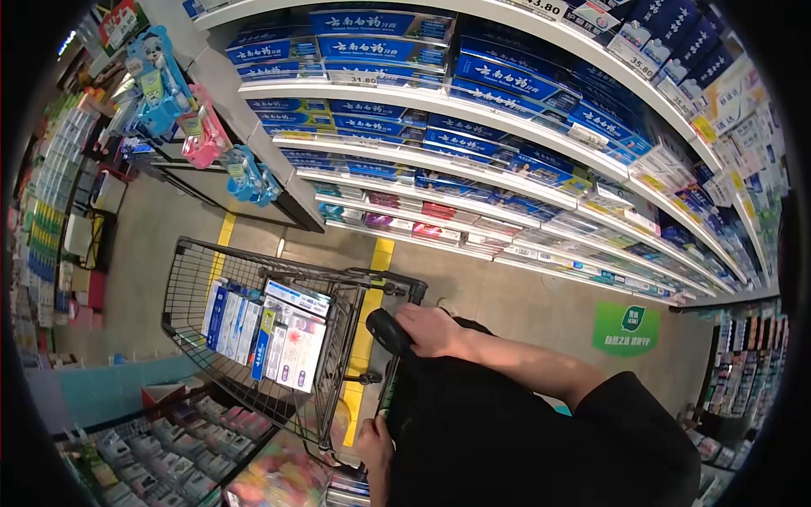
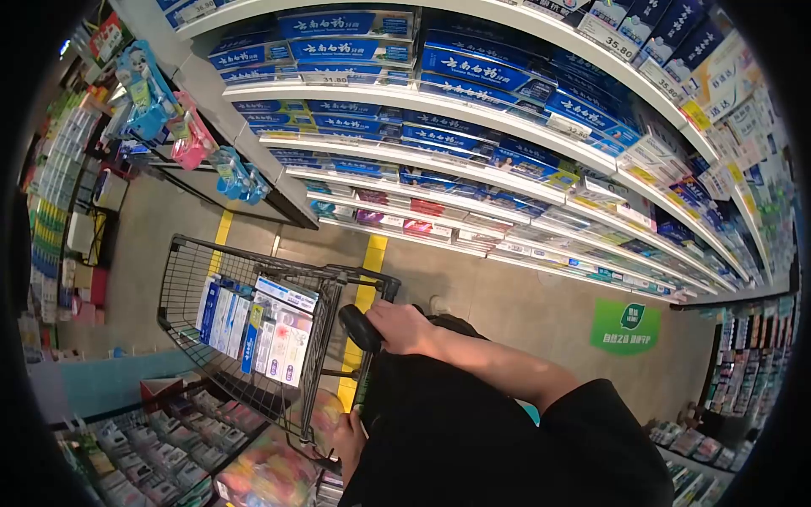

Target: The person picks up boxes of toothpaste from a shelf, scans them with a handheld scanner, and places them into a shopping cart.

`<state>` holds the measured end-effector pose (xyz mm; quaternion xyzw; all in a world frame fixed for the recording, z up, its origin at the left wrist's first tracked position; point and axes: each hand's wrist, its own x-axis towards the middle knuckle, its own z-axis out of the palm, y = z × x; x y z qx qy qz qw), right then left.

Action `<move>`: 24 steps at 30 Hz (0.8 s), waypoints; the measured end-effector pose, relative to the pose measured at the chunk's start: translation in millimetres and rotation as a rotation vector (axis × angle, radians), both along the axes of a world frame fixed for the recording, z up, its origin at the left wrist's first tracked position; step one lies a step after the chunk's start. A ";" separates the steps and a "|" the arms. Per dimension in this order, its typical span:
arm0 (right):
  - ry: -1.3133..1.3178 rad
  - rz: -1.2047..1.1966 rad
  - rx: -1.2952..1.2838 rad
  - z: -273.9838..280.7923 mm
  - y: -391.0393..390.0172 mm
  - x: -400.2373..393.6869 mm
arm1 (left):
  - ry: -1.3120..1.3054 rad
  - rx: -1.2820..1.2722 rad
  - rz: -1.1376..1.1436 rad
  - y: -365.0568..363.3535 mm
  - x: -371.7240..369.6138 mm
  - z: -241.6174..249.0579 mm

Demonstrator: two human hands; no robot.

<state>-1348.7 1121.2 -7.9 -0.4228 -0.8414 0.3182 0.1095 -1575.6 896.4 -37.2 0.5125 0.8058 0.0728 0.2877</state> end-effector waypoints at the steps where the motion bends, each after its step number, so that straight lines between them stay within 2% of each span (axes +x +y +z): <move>1: 0.003 -0.017 0.007 2.1 0.3 -8.2 | -0.008 0.035 -0.050 0.5 -8.4 0.0; 3: 0.039 -0.044 0.088 0.6 -1.7 -21.2 | -0.014 0.101 -0.149 1.0 -24.4 2.1; 5: 0.079 -0.075 0.159 -4.6 -1.7 -32.5 | 0.014 0.051 -0.156 6.3 -32.1 4.5; 8: 0.041 -0.101 0.045 -4.8 0.7 -43.6 | 0.021 0.032 -0.136 8.1 -44.3 0.9; 14: 0.013 -0.097 0.081 -10.1 5.3 -50.8 | -0.079 -0.020 -0.101 12.8 -51.4 -6.9; 17: -0.015 -0.095 0.069 -5.5 7.6 -52.5 | -0.110 -0.140 -0.121 20.8 -54.1 -0.3; 24: -0.025 -0.133 -0.021 4.0 6.8 -53.9 | -0.280 -0.096 -0.092 14.9 -64.4 -15.5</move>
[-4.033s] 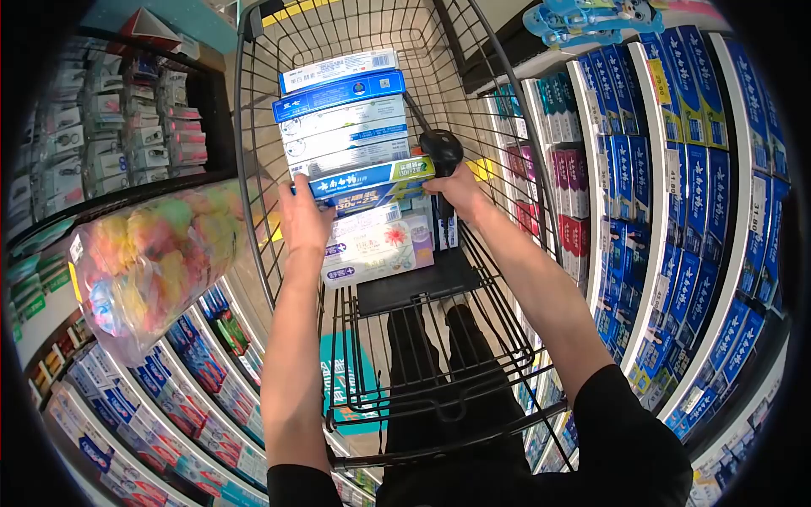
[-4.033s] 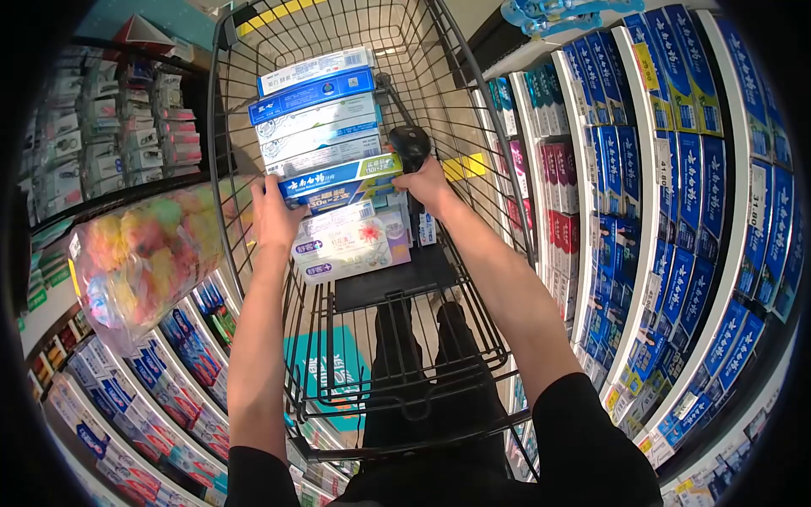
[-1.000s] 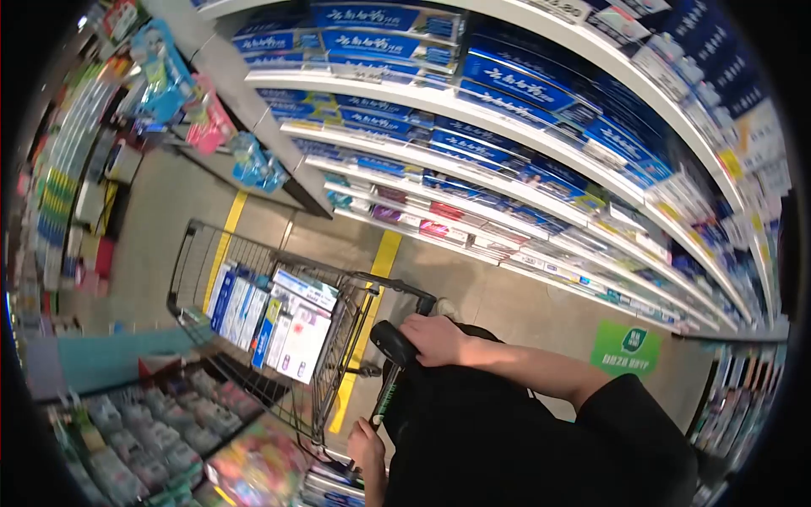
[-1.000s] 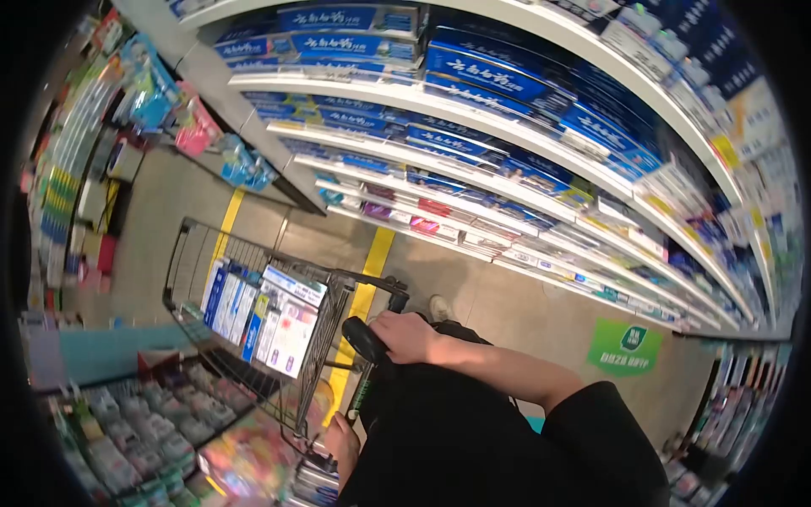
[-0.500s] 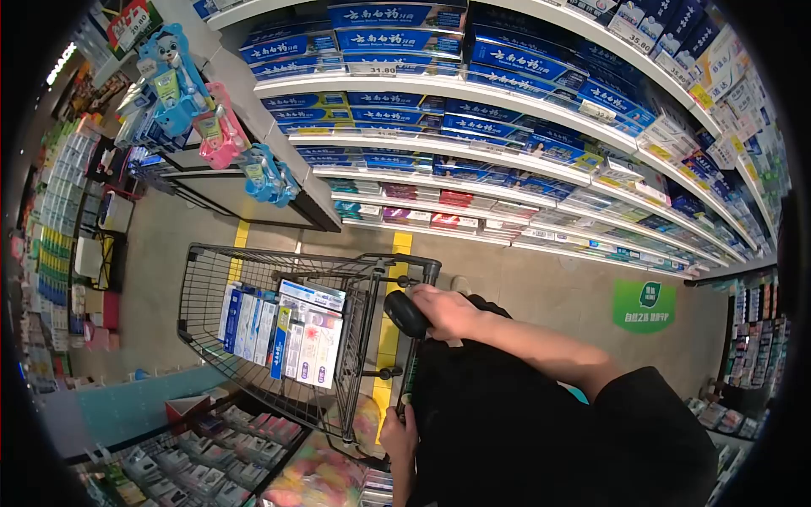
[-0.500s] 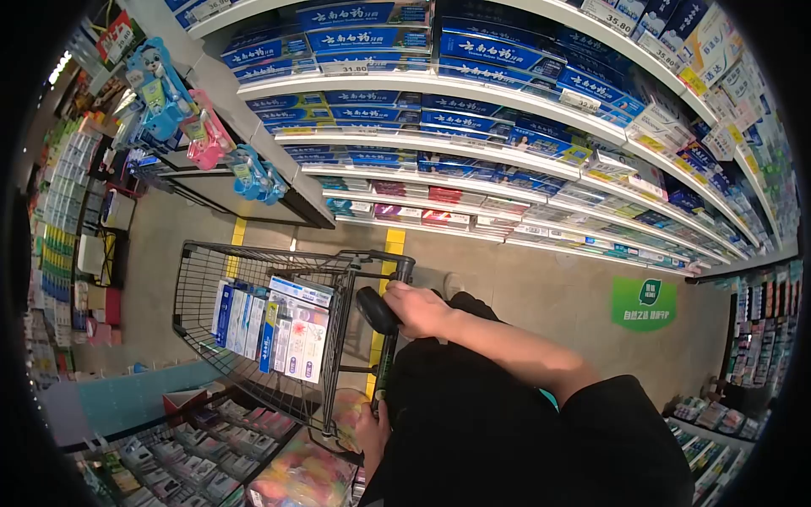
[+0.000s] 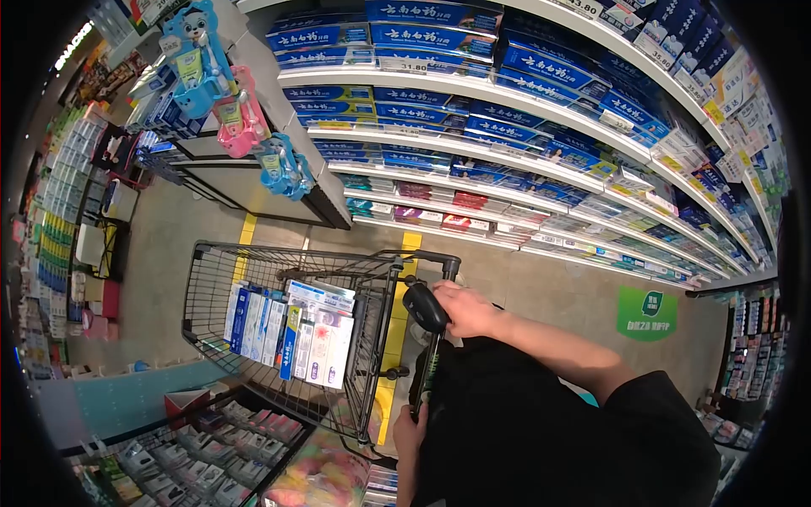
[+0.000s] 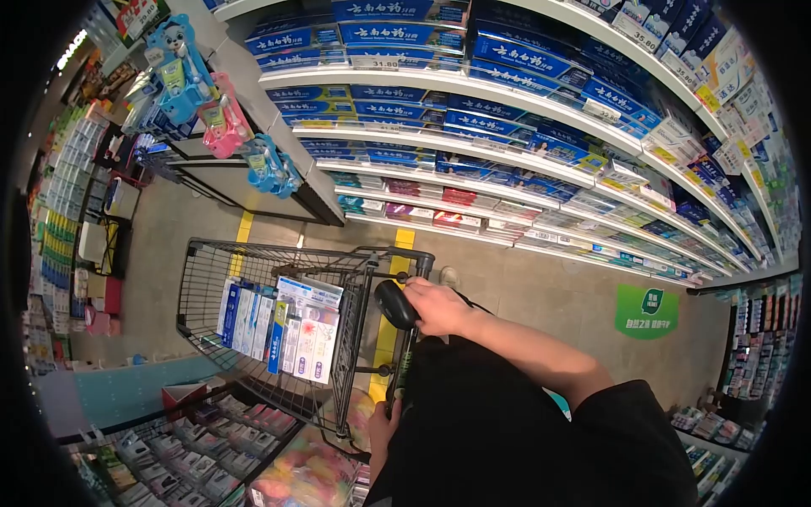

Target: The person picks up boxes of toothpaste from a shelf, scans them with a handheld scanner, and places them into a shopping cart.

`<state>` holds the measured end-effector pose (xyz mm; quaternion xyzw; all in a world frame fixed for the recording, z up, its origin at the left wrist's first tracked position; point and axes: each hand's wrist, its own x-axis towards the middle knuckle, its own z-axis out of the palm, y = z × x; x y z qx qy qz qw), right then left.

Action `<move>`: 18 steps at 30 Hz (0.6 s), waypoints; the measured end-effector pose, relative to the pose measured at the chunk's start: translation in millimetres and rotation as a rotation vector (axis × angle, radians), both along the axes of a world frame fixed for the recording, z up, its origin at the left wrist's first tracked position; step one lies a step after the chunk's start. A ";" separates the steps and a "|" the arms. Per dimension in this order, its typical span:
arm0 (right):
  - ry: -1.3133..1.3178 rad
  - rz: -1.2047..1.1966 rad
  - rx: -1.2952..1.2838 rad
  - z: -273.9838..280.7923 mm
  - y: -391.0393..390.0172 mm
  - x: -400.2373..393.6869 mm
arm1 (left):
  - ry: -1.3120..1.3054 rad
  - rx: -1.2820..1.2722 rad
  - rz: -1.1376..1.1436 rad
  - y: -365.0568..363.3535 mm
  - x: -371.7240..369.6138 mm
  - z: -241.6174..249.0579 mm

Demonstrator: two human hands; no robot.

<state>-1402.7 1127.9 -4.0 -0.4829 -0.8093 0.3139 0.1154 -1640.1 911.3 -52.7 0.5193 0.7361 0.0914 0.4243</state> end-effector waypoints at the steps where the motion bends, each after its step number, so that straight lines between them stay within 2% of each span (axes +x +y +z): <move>1: 0.004 0.002 0.005 -1.0 0.4 0.5 | -0.015 0.004 0.010 0.0 0.3 -1.4; 18: -0.006 0.004 0.045 -10.3 0.6 1.0 | -0.090 -0.004 0.006 2.6 -2.2 -5.7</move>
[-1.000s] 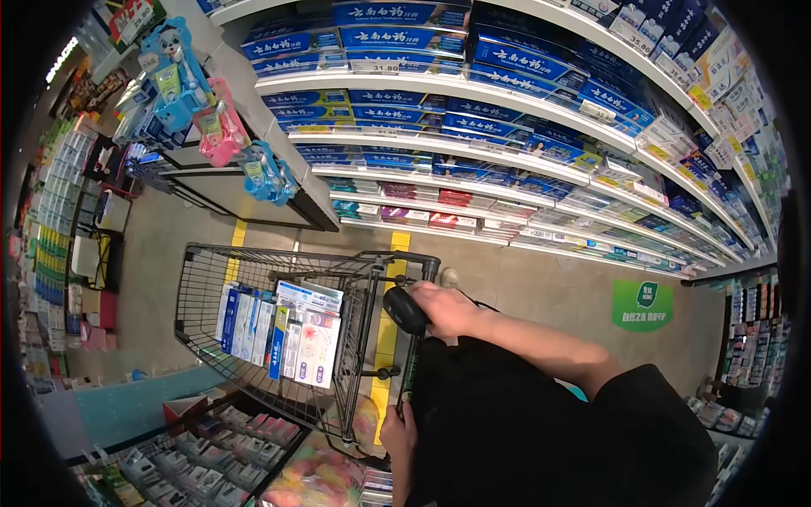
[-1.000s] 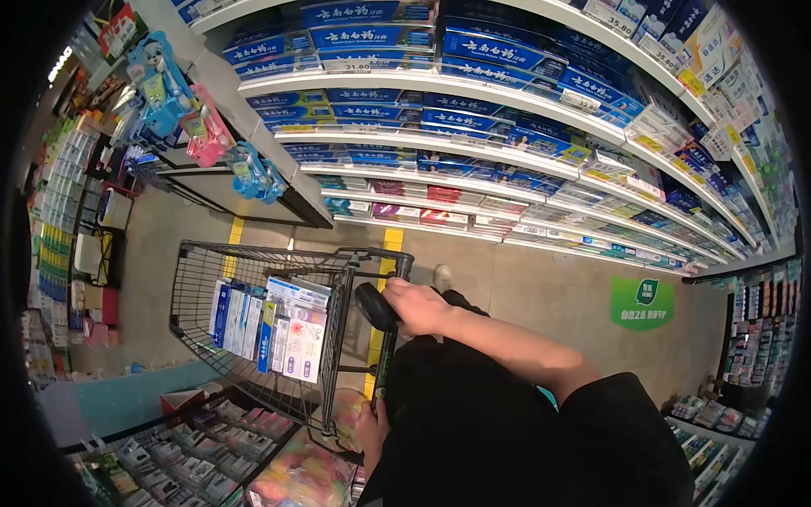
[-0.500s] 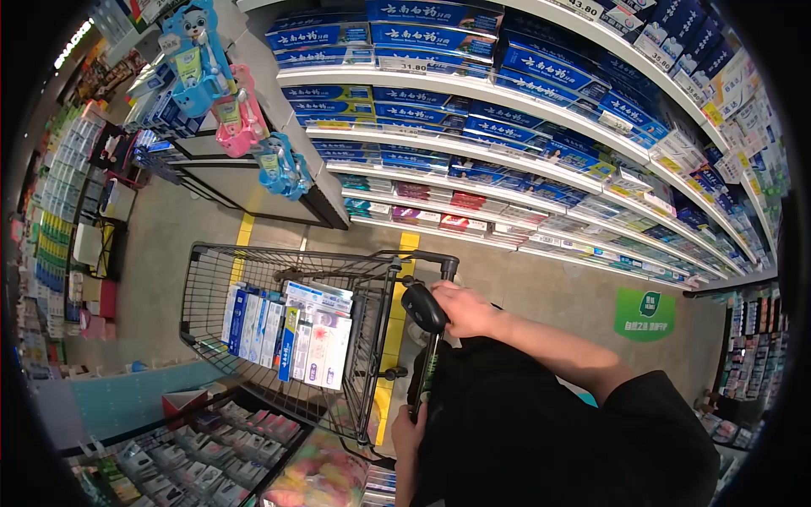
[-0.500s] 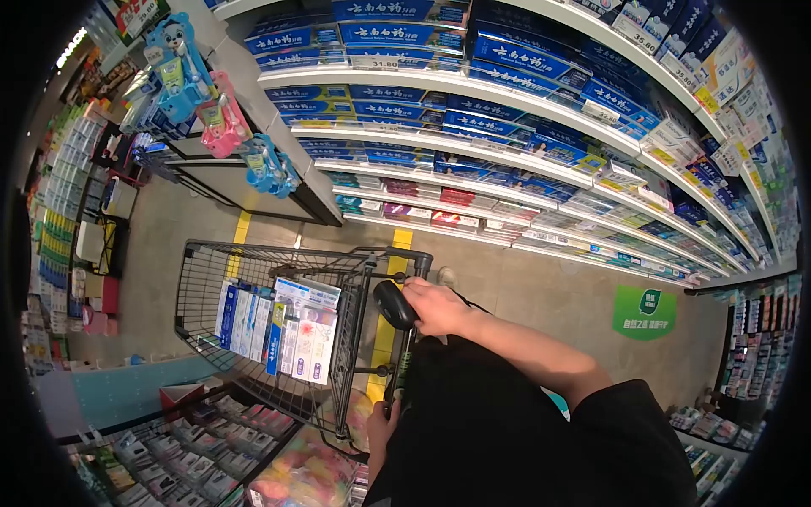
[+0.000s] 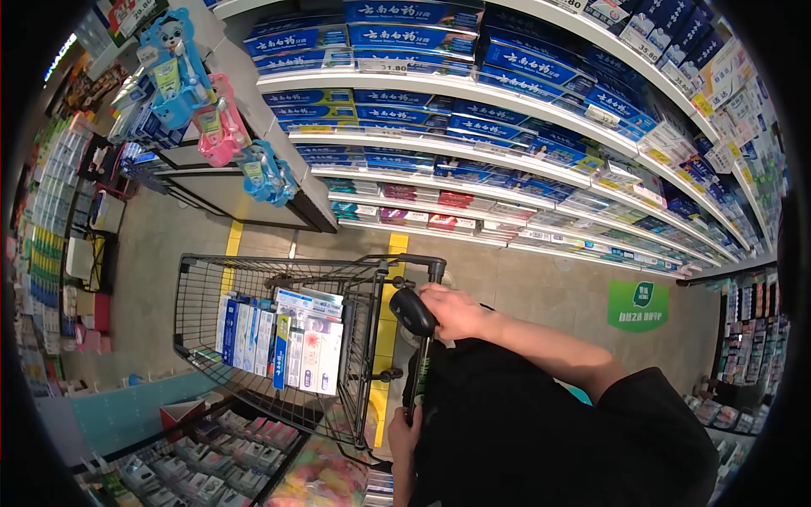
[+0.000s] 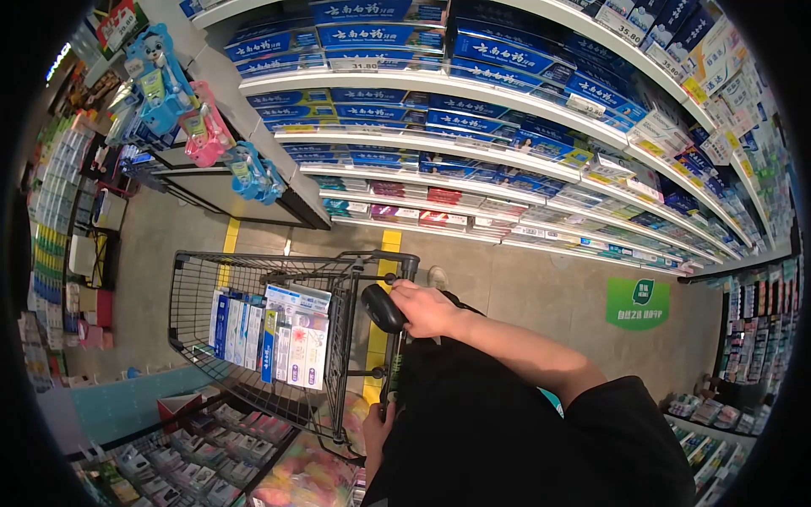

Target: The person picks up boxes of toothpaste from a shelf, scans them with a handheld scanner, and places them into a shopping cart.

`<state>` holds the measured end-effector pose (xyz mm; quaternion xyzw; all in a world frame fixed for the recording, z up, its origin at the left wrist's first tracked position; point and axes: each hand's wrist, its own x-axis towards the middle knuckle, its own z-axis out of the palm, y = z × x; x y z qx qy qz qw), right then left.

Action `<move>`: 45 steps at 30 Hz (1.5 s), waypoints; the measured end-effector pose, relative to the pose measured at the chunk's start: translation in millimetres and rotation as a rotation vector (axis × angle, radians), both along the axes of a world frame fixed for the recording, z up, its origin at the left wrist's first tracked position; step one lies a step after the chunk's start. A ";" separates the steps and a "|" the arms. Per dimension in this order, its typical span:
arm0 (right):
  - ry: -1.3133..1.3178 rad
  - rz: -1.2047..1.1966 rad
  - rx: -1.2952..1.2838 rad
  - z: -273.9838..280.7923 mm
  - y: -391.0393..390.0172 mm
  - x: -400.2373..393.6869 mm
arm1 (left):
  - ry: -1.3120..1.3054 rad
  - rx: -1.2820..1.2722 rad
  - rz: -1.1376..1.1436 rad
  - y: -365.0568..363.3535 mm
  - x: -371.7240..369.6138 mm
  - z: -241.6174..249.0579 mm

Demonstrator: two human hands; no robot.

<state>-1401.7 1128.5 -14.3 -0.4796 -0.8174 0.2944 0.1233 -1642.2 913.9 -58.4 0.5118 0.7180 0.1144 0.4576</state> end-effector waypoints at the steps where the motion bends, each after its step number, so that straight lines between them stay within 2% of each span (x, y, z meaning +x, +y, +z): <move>1: 0.008 0.003 -0.004 0.5 0.3 -0.2 | 0.013 0.006 0.001 -0.4 0.3 -0.1; 12: -0.014 0.016 -0.033 4.4 1.1 2.3 | 0.040 0.003 -0.031 -0.2 2.6 1.7; 18: 0.029 0.030 0.054 -2.0 1.4 4.4 | 0.000 0.002 -0.020 0.2 0.9 1.3; 45: 0.158 0.020 0.065 -6.8 4.2 6.2 | 0.033 -0.069 -0.049 8.3 6.9 14.0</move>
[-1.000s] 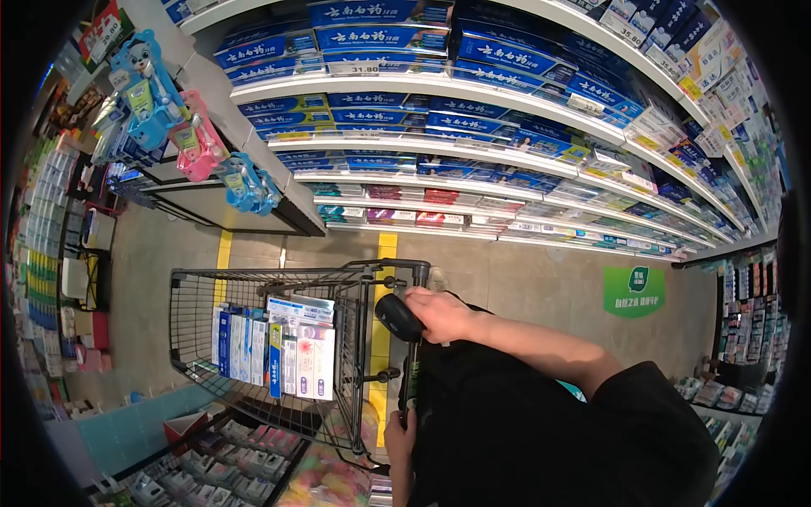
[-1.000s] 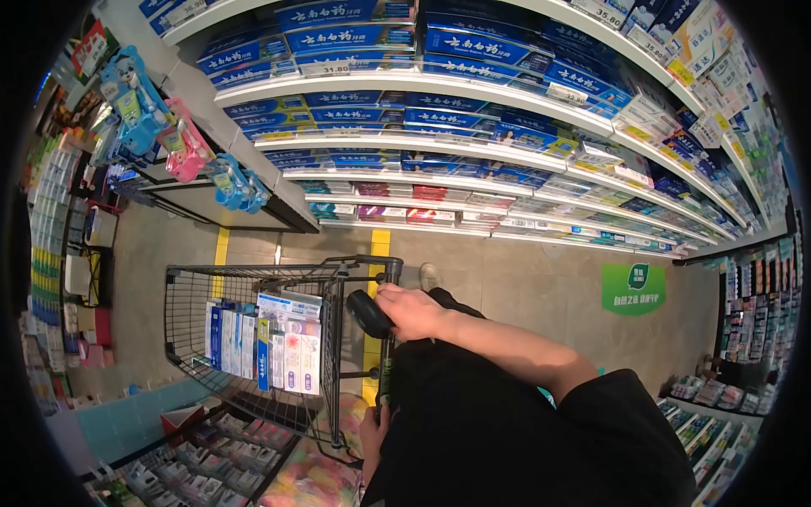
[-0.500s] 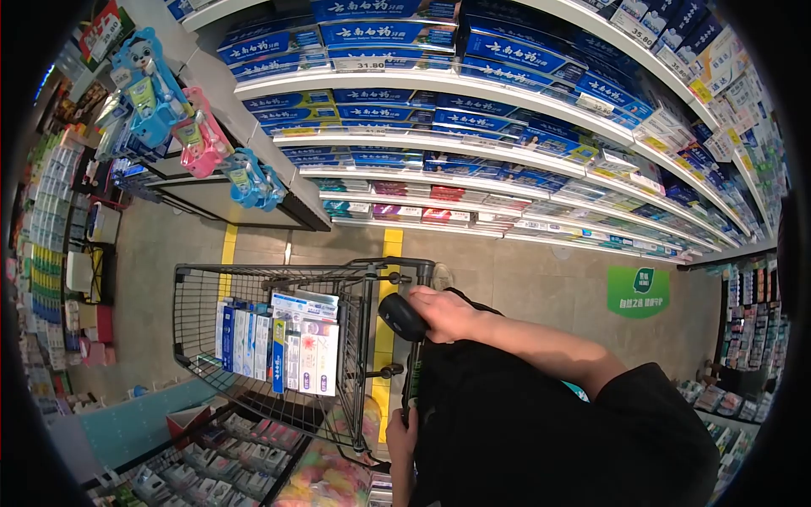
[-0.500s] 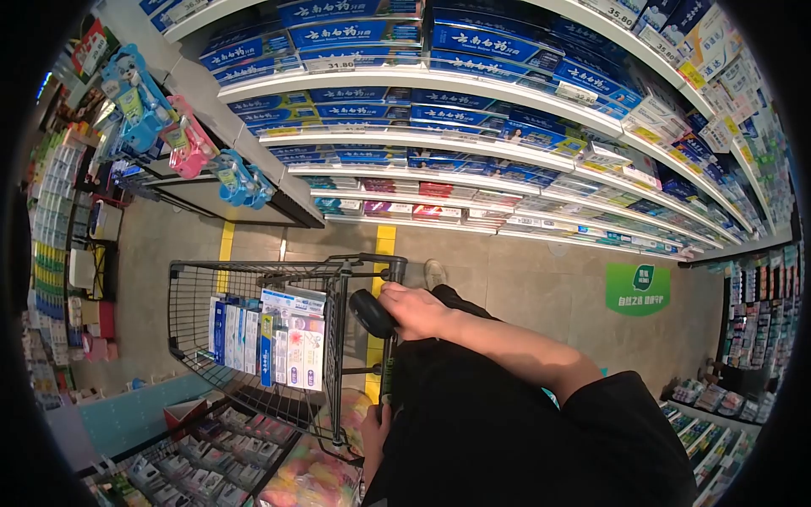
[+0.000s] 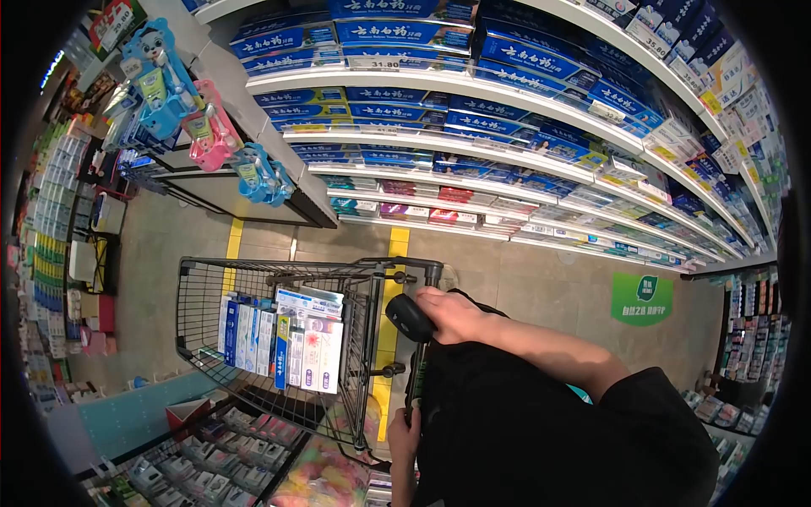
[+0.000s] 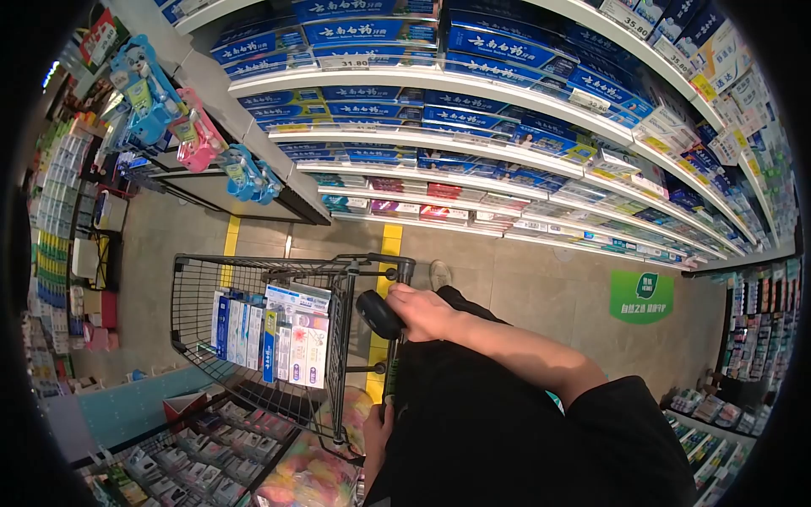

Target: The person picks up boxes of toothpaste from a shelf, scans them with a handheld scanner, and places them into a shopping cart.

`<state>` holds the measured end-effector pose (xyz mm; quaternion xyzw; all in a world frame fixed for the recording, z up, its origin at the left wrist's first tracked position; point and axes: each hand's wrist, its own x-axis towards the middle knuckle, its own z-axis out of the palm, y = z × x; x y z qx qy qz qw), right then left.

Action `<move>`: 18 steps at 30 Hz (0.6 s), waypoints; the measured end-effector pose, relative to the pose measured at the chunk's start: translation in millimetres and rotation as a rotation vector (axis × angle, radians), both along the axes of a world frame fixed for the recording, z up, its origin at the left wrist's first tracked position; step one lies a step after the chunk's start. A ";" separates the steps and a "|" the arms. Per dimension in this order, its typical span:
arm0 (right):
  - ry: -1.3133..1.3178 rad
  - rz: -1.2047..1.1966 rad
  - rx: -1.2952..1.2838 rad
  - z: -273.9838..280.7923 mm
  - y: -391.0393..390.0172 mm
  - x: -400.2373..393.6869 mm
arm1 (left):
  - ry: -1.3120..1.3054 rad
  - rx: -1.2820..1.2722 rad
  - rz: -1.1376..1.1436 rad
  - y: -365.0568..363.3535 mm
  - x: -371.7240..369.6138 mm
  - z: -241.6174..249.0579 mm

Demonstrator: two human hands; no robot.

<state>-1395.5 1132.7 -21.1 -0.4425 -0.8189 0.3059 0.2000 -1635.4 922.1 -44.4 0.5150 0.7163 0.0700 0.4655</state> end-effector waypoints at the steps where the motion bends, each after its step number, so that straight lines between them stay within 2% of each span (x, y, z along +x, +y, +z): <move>1: -0.009 0.006 -0.005 -0.1 0.5 0.2 | -0.007 -0.004 0.002 0.3 -0.1 -0.2; 9: -0.089 0.041 -0.054 -2.5 0.8 0.7 | -0.039 -0.003 0.016 1.9 -0.9 1.3; 18: -0.047 0.045 -0.042 5.3 1.6 0.2 | -0.066 -0.015 0.026 3.8 -2.1 3.2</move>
